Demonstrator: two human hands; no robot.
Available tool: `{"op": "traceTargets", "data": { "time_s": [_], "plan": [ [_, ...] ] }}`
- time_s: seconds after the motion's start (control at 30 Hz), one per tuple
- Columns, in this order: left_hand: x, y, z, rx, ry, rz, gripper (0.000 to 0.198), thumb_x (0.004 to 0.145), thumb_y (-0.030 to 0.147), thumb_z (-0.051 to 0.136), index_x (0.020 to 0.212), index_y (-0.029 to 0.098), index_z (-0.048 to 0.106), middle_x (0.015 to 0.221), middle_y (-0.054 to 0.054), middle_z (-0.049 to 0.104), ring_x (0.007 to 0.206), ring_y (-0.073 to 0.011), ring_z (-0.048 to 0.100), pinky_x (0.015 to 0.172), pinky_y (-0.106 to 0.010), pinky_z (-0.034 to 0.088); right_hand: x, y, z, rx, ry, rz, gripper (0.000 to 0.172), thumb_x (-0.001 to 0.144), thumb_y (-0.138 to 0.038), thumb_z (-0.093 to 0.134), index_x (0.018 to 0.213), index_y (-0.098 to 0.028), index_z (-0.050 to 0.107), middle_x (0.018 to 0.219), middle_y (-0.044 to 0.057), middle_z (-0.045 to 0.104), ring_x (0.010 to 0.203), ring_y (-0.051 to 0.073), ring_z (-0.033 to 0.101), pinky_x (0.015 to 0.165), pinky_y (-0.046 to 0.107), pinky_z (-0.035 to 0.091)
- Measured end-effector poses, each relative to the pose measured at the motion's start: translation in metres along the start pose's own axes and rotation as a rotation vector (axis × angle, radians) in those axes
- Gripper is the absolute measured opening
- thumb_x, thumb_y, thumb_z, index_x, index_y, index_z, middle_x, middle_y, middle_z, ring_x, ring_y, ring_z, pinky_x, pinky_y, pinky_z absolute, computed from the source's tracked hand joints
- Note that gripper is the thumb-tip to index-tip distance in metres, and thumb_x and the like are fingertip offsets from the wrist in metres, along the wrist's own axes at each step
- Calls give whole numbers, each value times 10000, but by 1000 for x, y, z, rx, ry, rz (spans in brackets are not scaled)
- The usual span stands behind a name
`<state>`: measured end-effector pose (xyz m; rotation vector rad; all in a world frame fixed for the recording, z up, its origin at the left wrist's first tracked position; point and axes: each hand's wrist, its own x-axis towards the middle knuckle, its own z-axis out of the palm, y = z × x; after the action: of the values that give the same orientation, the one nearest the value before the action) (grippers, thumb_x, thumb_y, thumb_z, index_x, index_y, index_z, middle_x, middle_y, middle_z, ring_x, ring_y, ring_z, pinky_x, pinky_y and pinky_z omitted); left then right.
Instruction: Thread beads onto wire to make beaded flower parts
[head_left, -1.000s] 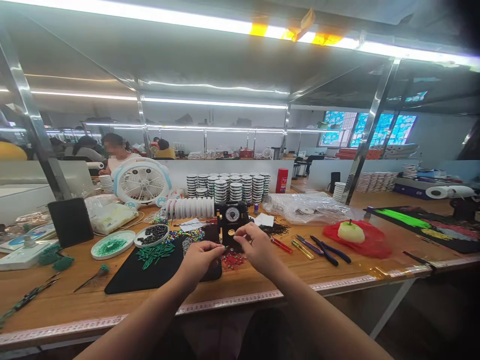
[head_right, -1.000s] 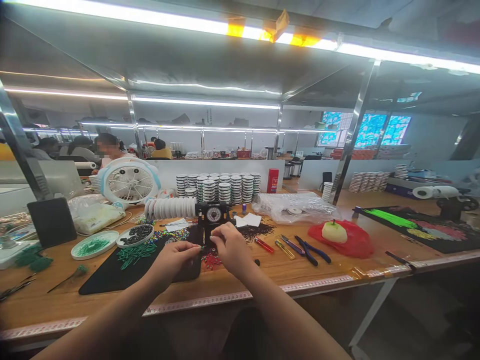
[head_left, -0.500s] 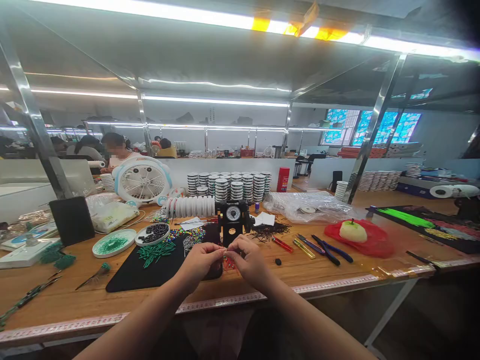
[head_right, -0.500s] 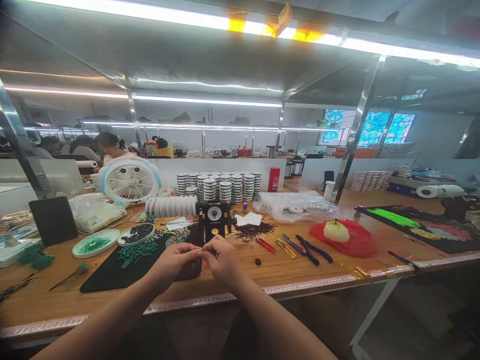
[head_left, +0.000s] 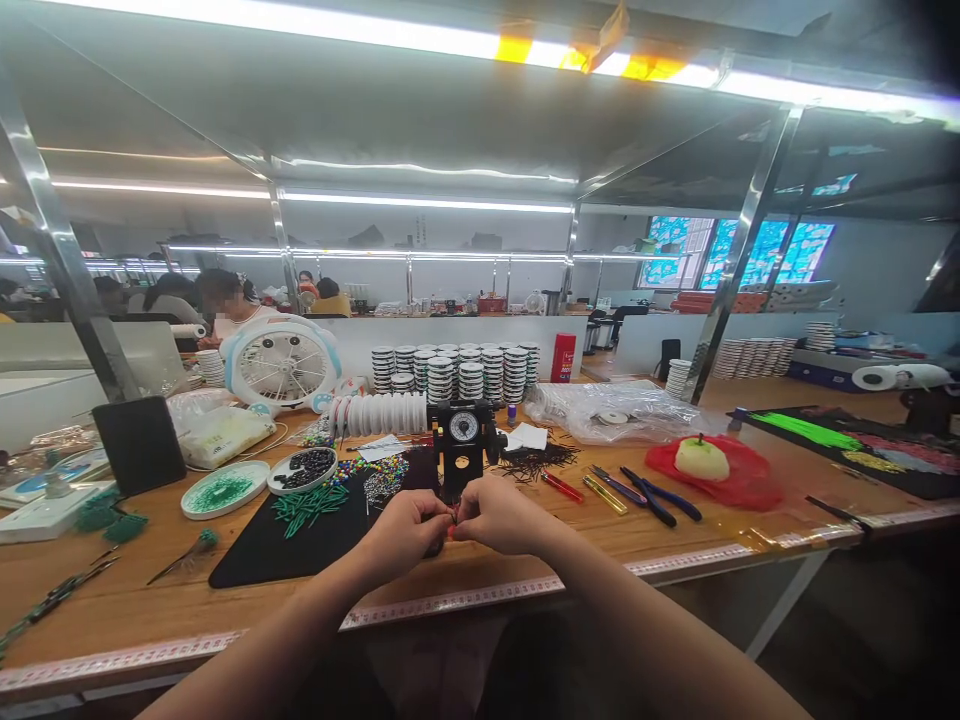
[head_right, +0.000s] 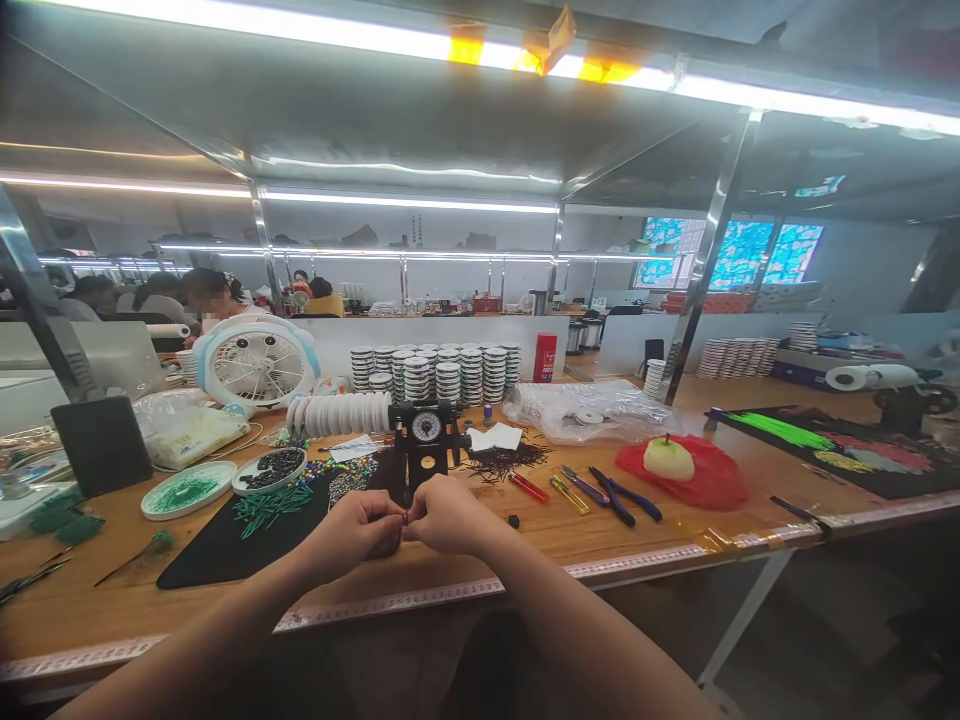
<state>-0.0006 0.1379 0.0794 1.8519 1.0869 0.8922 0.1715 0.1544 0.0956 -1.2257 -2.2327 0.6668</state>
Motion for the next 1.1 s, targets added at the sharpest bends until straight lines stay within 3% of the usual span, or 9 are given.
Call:
{"op": "traceTargets", "data": {
  "time_s": [0.1, 0.23, 0.33, 0.5, 0.67, 0.77, 0.87, 0.97, 1.1],
  "plan": [
    [-1, 8, -2, 106, 44, 103, 241, 776, 281, 533, 589, 158, 623, 615, 8, 455, 605, -128, 444, 567, -241, 323, 4, -2, -5, 56, -25, 33, 117, 626, -251, 686, 593, -151, 635, 485, -22, 541, 467, 93, 448, 438, 208, 306],
    [0, 13, -6, 279, 64, 230, 292, 844, 293, 461, 654, 166, 642, 625, 6, 437, 612, -128, 439, 579, -238, 320, 7, -3, -4, 262, 73, -2, 127, 665, -253, 671, 636, -144, 613, 569, -16, 560, 529, 97, 479, 484, 207, 350],
    [1, 11, -7, 337, 71, 265, 275, 855, 261, 440, 708, 169, 653, 645, 2, 446, 628, -129, 453, 585, -234, 327, 9, 3, 0, 401, 116, -40, 160, 630, -241, 708, 682, -153, 584, 595, -34, 533, 550, 92, 461, 501, 205, 354],
    [1, 10, -6, 282, 61, 252, 288, 839, 274, 466, 632, 162, 632, 647, 2, 451, 638, -128, 450, 598, -239, 320, 10, 9, -1, 503, 21, -116, 145, 651, -232, 697, 723, -160, 595, 638, -31, 543, 583, 97, 472, 543, 216, 376],
    [3, 6, -11, 14, 14, -51, 279, 766, 396, 548, 731, 136, 643, 584, -9, 532, 550, -133, 448, 534, -245, 325, 0, 0, -12, 187, 181, -116, 54, 724, -179, 631, 675, -162, 643, 657, 1, 579, 635, 123, 514, 603, 241, 385],
    [4, 5, -14, -58, -23, -126, 326, 762, 424, 536, 799, 117, 637, 542, -8, 540, 475, -115, 421, 475, -232, 295, -8, -9, -14, -134, 280, -218, 105, 773, -138, 562, 686, -160, 616, 733, 26, 567, 695, 139, 508, 630, 256, 371],
    [2, 8, -14, -80, -22, -128, 332, 751, 441, 546, 769, 120, 628, 545, -4, 539, 470, -102, 409, 465, -222, 275, -11, -18, -10, -354, 304, -370, 128, 802, -107, 493, 705, -161, 558, 762, 38, 544, 719, 151, 478, 637, 264, 356],
    [2, 11, -12, -49, -2, -97, 327, 758, 441, 530, 708, 126, 600, 521, 7, 513, 446, -97, 387, 450, -221, 272, -5, -20, -3, -371, 297, -481, 131, 813, -92, 456, 735, -172, 525, 797, 35, 546, 749, 149, 469, 669, 258, 357],
    [3, 13, -9, 89, 69, 8, 252, 778, 342, 493, 682, 132, 595, 569, -6, 521, 515, -125, 443, 505, -243, 340, 11, -14, 3, -211, 310, -384, 113, 838, -138, 447, 757, -179, 515, 832, 23, 542, 728, 125, 486, 655, 232, 363]
  ]
}}
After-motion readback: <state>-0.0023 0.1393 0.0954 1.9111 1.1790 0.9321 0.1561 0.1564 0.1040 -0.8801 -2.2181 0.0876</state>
